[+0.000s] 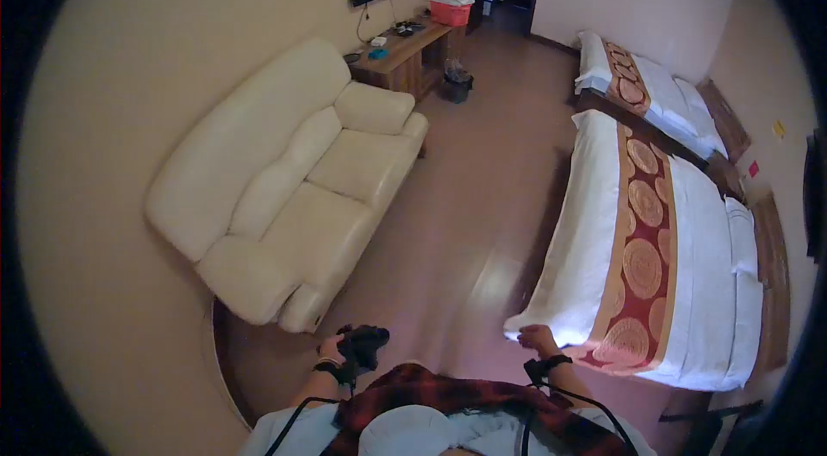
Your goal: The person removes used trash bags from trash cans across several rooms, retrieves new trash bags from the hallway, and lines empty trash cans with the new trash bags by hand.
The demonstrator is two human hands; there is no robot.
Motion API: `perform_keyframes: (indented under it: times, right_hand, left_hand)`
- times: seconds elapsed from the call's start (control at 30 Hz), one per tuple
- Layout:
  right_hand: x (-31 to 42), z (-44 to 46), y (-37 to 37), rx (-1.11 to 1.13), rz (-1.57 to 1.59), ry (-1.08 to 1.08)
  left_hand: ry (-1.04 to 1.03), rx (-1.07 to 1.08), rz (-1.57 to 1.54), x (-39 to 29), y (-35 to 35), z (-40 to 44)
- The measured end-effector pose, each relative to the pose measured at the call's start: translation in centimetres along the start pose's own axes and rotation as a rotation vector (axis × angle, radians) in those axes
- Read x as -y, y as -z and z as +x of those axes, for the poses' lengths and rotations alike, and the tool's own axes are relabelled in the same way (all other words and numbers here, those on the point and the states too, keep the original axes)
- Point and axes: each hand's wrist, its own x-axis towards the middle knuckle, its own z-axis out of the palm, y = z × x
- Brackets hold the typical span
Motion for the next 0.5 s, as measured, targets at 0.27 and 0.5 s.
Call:
perform_keyframes:
  times: [0.27, 0.5]
  right_hand:
    - [18.6, 19.7, 3.9, 0.186, 0.259, 0.132]
    - [27.6, 30.2, 11.0, -0.095, 0.182, -0.316]
  left_hand:
    - [-0.112, 0.038, -0.302, -13.7, -0.8, 24.9]
    - [-0.332, 0.132, -0.466, -27.2, 0.3, 49.4]
